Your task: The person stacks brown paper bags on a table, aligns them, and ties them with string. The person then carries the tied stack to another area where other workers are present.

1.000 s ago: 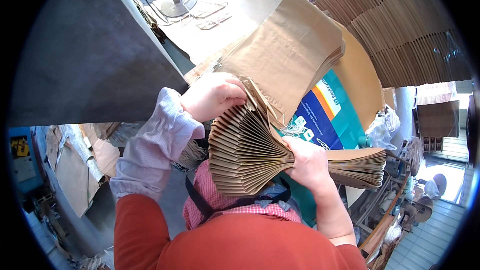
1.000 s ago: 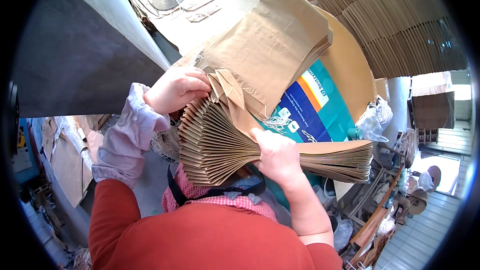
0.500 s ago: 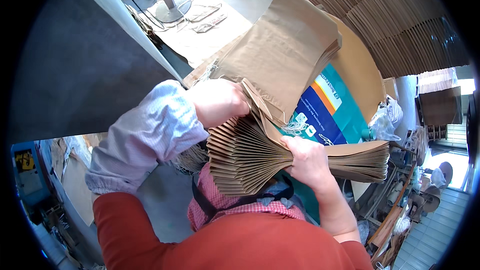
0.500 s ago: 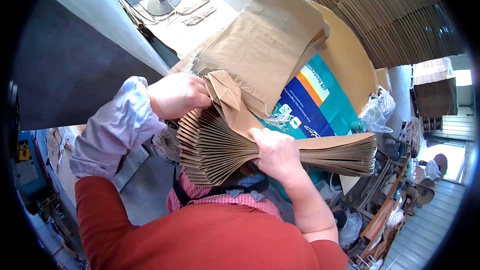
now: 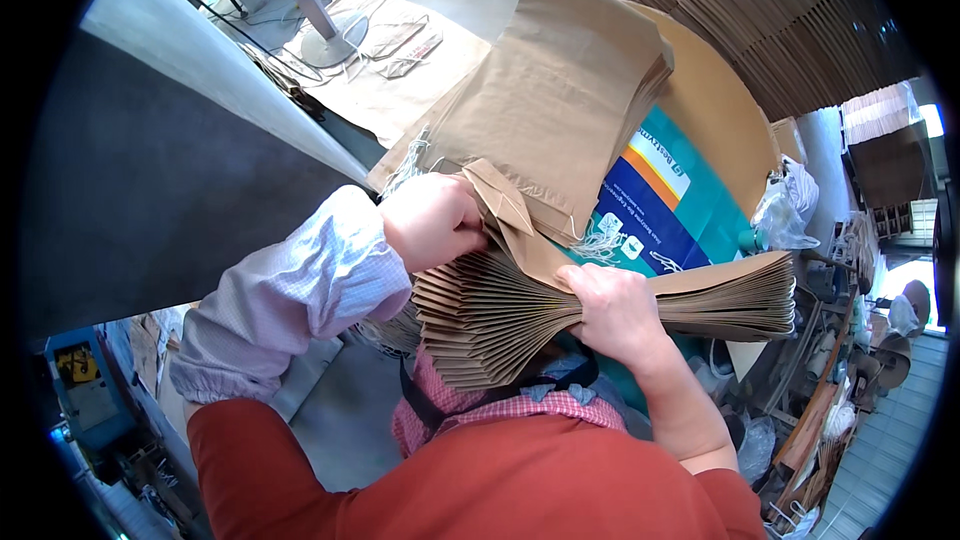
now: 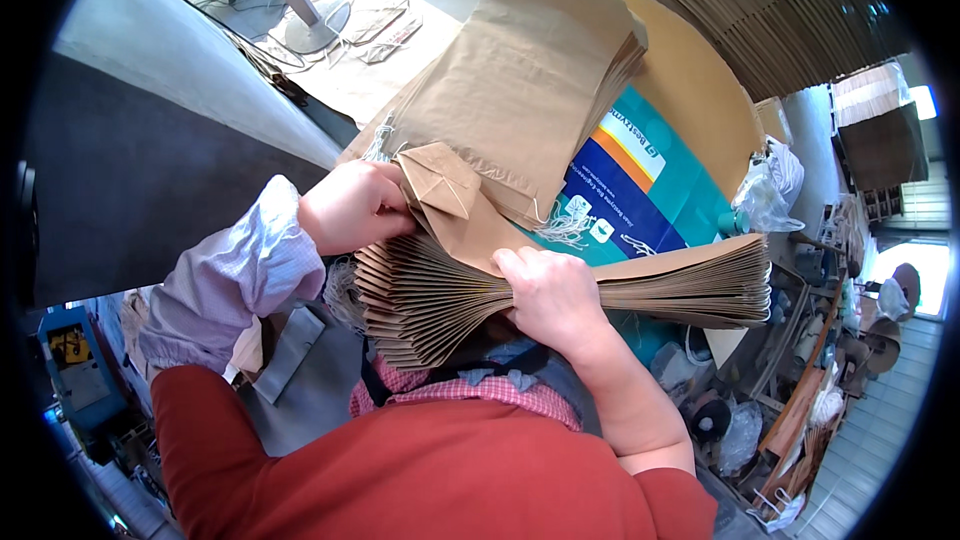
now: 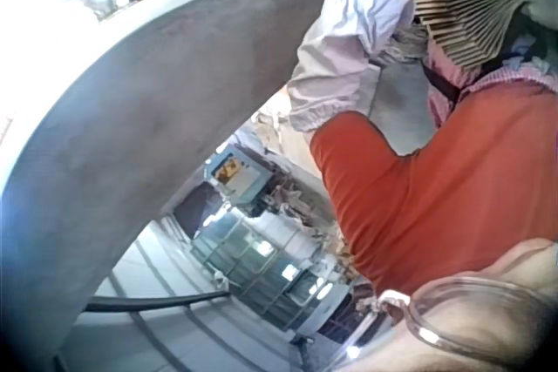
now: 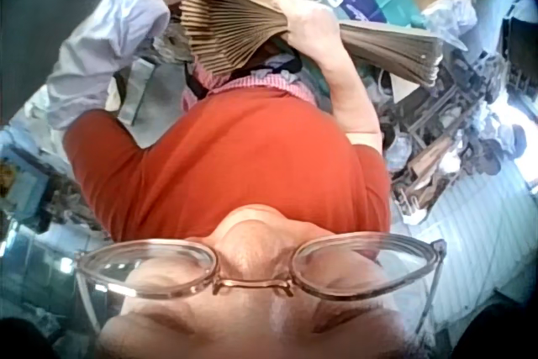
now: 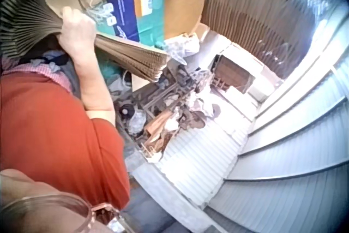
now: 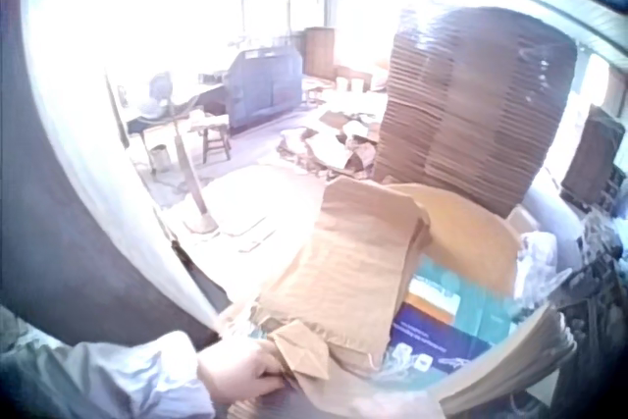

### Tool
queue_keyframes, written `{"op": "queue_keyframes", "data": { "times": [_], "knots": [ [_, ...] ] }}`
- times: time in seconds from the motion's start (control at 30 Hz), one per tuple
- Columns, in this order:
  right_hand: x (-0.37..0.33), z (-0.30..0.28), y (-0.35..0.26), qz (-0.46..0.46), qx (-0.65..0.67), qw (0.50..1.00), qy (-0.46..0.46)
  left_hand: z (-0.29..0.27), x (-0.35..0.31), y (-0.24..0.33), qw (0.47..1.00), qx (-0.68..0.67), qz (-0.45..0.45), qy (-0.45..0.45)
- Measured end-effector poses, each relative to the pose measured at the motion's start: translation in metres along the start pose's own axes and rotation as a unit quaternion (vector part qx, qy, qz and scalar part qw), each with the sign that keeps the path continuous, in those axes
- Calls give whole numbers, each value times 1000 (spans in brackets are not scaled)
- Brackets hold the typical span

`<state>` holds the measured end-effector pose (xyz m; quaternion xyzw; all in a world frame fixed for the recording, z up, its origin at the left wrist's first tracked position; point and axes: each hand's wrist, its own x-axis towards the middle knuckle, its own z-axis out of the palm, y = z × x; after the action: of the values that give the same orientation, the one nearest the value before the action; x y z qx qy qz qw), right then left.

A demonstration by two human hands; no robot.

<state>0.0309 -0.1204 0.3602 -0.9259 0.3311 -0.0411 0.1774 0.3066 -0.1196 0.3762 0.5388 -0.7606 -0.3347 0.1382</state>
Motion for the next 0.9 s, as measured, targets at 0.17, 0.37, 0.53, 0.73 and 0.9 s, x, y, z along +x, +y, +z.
{"op": "queue_keyframes", "data": {
  "times": [0.17, 0.37, 0.53, 0.73, 0.9],
  "knots": [
    [-2, -1, 0, -3, 1, 1000, 2, 5, 6, 4, 995, 55, -73, -26],
    [-4, 3, 4, -10, -8, 1000, -11, -1, 22, 56, 919, 310, -117, -215],
    [-6, 7, 8, -27, 7, 1000, 12, 2, 31, 87, 854, 414, -91, -301],
    [-7, 8, 10, -28, 9, 999, 20, 6, 32, 90, 839, 447, -58, -306],
    [-7, 7, 11, -45, -3, 999, 16, 6, 36, 86, 830, 455, -103, -305]
  ]
}}
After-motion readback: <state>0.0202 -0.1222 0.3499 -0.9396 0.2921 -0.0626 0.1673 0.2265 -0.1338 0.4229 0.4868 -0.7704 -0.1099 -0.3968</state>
